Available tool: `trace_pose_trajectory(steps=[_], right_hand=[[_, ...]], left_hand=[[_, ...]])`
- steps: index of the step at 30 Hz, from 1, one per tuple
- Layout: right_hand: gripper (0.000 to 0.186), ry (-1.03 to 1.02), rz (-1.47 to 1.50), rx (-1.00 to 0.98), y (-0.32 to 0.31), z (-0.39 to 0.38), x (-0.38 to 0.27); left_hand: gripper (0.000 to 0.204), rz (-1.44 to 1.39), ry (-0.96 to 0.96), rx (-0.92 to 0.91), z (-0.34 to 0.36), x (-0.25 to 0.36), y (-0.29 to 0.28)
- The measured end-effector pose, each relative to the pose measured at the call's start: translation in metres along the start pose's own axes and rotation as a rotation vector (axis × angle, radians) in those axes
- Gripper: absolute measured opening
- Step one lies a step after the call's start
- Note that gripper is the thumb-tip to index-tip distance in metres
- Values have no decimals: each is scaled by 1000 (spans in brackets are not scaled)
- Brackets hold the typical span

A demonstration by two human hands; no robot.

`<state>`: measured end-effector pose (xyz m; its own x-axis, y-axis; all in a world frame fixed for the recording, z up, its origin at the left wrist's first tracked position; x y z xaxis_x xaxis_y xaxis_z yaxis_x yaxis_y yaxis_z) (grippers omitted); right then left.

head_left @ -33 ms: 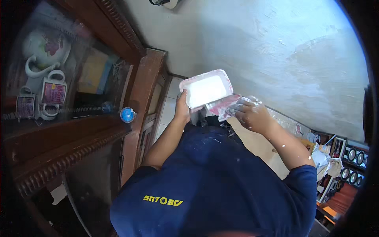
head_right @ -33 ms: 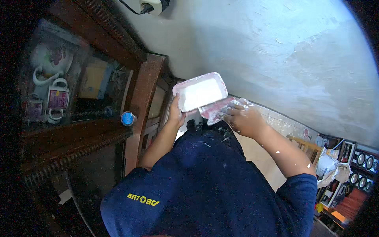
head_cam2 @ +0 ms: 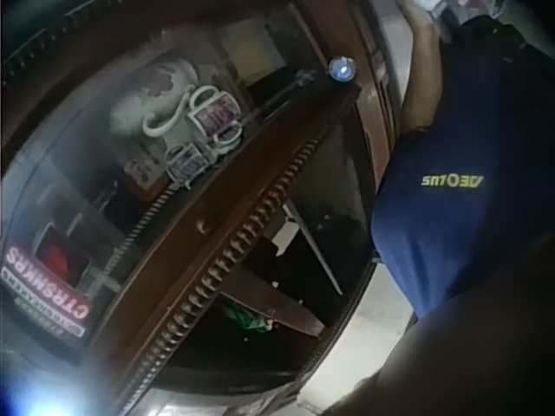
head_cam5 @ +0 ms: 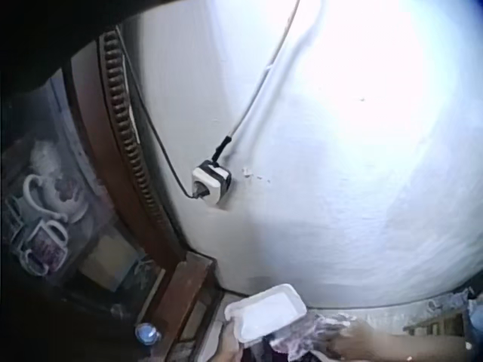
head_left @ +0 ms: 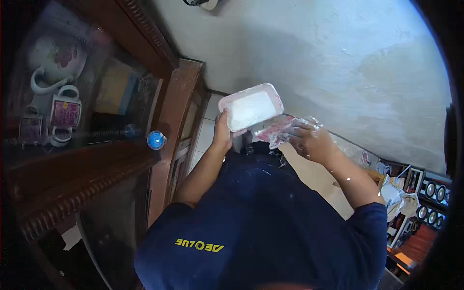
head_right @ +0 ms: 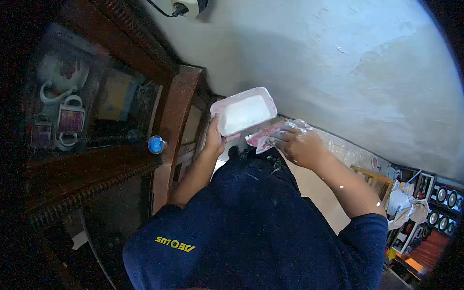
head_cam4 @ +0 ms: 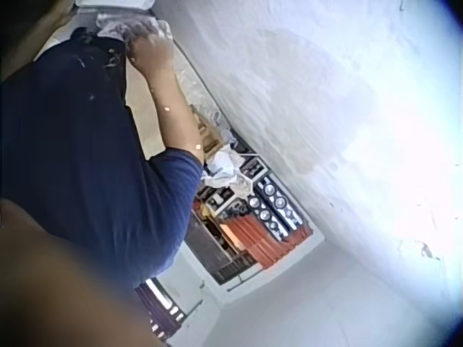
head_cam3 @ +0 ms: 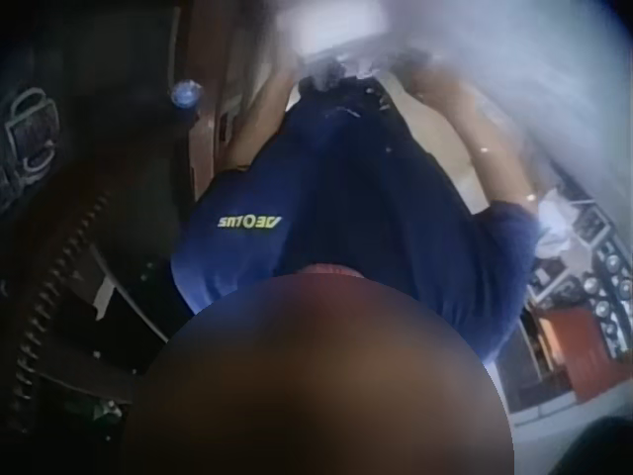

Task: The person mixes plaster or filler in a pink container by hand, then applies it to a wall corner using a scraper.

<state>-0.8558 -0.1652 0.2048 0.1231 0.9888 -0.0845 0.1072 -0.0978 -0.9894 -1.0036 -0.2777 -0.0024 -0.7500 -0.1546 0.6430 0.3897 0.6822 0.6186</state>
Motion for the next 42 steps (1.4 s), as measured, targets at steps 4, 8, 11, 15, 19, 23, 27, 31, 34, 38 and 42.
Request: trace_pose_trajectory(steps=[4,8,11,15,19,23,27,31,34,38,42], right_hand=[[19,281,122,122,-11,-2,36],[16,384,499,307,-37,25,48],[17,245,527,259,-37,43,34],[16,97,523,99,-21,61,16],[21,115,565,-64,-12,67,4],[23,101,588,-8,8,60,3],[13,172,567,-12,27,59,7],[22,241,512,80,-2,58,15],[21,263,449,183,-21,49,19],[25,129,515,119,-14,47,-2],[31,239,403,-107,14,56,-4]], left_hand=[[55,91,60,73,1,12,-14],[53,122,143,72,5,17,-23],[53,108,151,61,9,11,-32],[52,169,96,75,-2,18,-22],[48,18,136,49,-4,20,-18],[47,-69,37,51,-14,22,-11],[48,-44,148,-29,-10,25,-4],[48,-56,126,-11,-14,31,1],[47,-64,156,-62,-13,38,7],[46,-20,203,-129,-9,39,14],[44,-21,138,-91,-15,29,20]])
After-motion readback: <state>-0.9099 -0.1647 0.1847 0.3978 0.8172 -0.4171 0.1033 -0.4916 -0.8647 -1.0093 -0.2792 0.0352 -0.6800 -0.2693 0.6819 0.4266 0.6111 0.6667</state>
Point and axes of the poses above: each hand's wrist, its own z-axis towards the middle knuckle, its own y-axis out of the palm, x = y × z, the point moved 6 cm from there along z, towards the middle knuckle, and after that the axes turned 10 degrees about y, right-handed, at the moved point
